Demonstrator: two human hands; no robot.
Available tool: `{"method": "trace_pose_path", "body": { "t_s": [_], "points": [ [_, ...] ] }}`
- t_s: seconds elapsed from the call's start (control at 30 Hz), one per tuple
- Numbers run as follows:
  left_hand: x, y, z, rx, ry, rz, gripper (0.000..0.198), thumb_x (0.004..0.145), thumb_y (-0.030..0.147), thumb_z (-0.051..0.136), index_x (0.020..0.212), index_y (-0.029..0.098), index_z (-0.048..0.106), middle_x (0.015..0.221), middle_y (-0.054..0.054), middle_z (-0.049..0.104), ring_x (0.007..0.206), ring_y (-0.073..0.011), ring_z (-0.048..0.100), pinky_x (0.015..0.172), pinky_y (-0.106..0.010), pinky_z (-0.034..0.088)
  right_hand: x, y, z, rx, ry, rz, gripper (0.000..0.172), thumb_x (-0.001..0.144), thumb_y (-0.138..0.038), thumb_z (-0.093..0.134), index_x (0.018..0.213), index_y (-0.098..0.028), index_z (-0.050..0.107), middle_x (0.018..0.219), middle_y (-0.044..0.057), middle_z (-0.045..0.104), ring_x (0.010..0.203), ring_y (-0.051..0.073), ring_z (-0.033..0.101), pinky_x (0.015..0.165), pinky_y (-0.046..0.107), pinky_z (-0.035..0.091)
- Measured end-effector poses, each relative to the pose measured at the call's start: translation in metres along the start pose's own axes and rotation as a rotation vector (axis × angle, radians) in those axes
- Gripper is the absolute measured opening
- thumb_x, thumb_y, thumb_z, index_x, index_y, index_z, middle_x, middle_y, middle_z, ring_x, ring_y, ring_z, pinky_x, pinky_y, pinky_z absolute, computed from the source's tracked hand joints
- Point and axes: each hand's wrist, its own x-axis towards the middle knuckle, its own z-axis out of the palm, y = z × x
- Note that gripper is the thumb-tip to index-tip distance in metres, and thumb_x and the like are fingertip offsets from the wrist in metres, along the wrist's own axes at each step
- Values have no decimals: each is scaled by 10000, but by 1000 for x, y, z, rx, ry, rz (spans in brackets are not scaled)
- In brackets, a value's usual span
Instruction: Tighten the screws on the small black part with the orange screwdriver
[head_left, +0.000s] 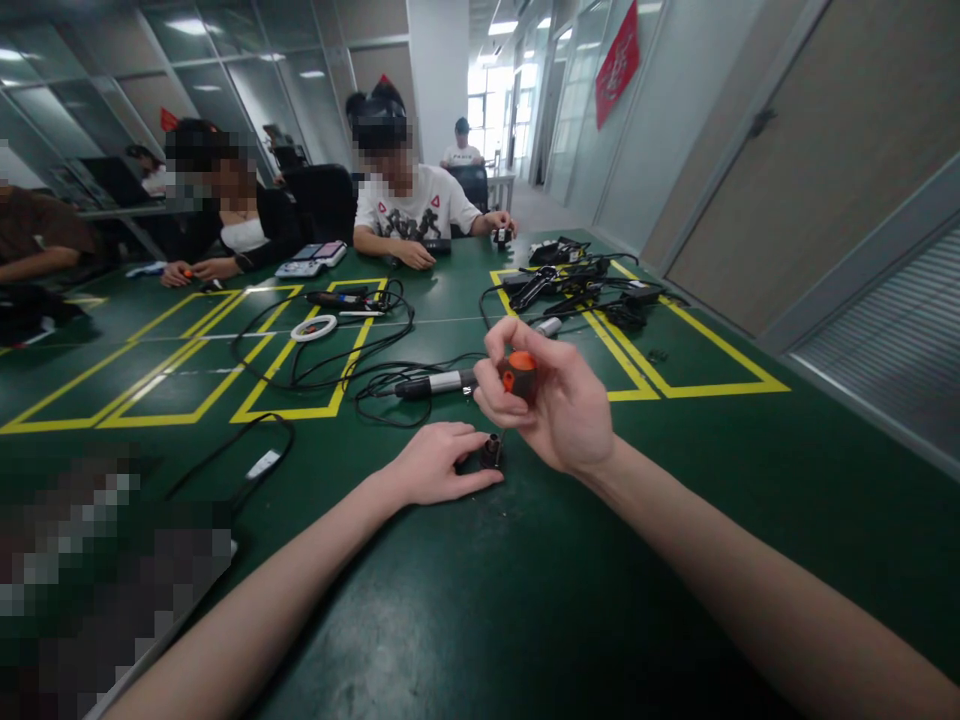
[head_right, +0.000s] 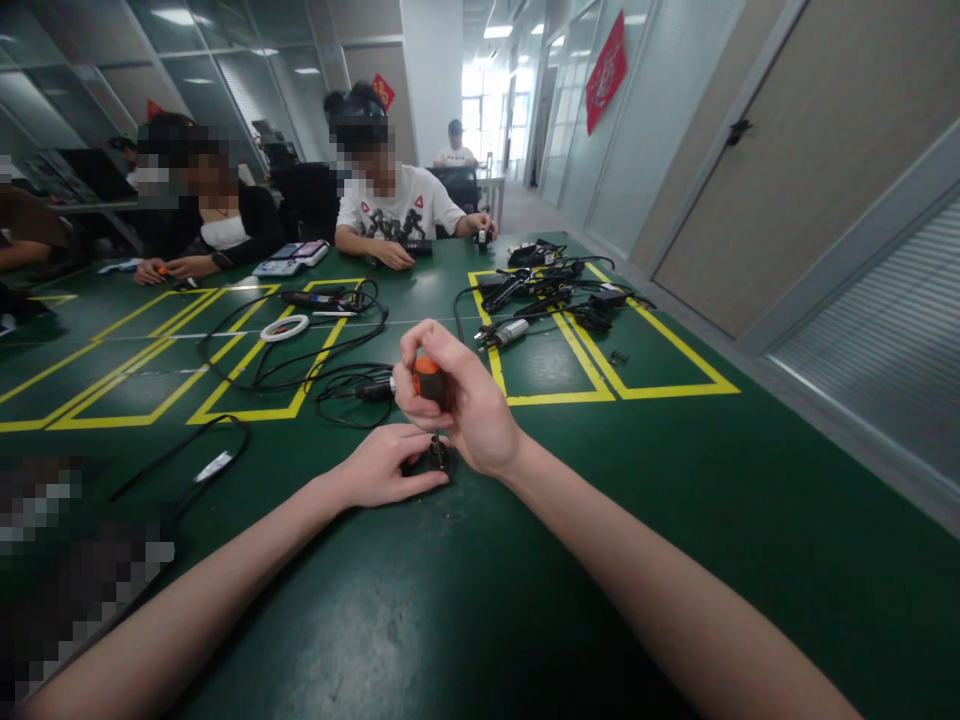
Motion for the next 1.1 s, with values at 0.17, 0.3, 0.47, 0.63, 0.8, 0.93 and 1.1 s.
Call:
{"method": "trace_pose_path", "body": {
  "t_s": [0.17,0.3,0.47,0.63,0.8,0.93,1.1],
  "points": [
    [0,-1,1,1,-4,-5,395,980,559,592,932,180,692,835,-39,670,768,-173,631,687,-267,445,1,-1,0,-46,7,-12,312,922,-446,650,771,-215,502,573,-58,483,462,76,319,438,205,232],
    [0,0,1,-11,-11,-4,382,978,546,601,939,177,690,828,-32,658,759,-167,627,682,-268,442,4,-2,-2,-51,37,19,432,931,-532,647,691,-198,512,557,-57,406,465,73,284,425,206,208],
    [0,1,0,5,-1,1,379,974,536,614,874,174,667,801,-25,638,720,-158,598,646,-267,417,2,0,-1,-2,33,-8,334,921,-512,641,815,-230,496,515,-105,374,432,65,169,414,193,156],
    [0,1,0,10,-12,-13,394,984,551,589,949,174,694,812,-29,643,728,-156,600,665,-266,427,3,1,-1,-42,52,-32,318,912,-456,664,786,-224,486,576,-70,483,437,66,296,417,198,211],
    [0,1,0,8,-9,-6,387,980,547,597,912,177,683,762,-15,610,700,-153,581,643,-265,410,4,0,-1,-41,47,-6,455,918,-552,672,681,-201,507,554,-62,402,464,73,285,418,208,206],
    [0,0,1,19,6,-4,388,974,544,609,849,180,662,769,-20,617,692,-153,575,623,-264,395,1,1,0,-11,24,-14,381,911,-550,654,781,-229,495,518,-97,371,434,69,199,416,202,173],
    [-1,0,0,-16,-9,-9,391,981,551,592,971,176,701,862,-47,674,782,-175,633,697,-266,452,2,0,-1,-35,36,-36,315,900,-438,683,762,-223,500,541,-73,466,433,73,295,409,200,209]
  ]
}}
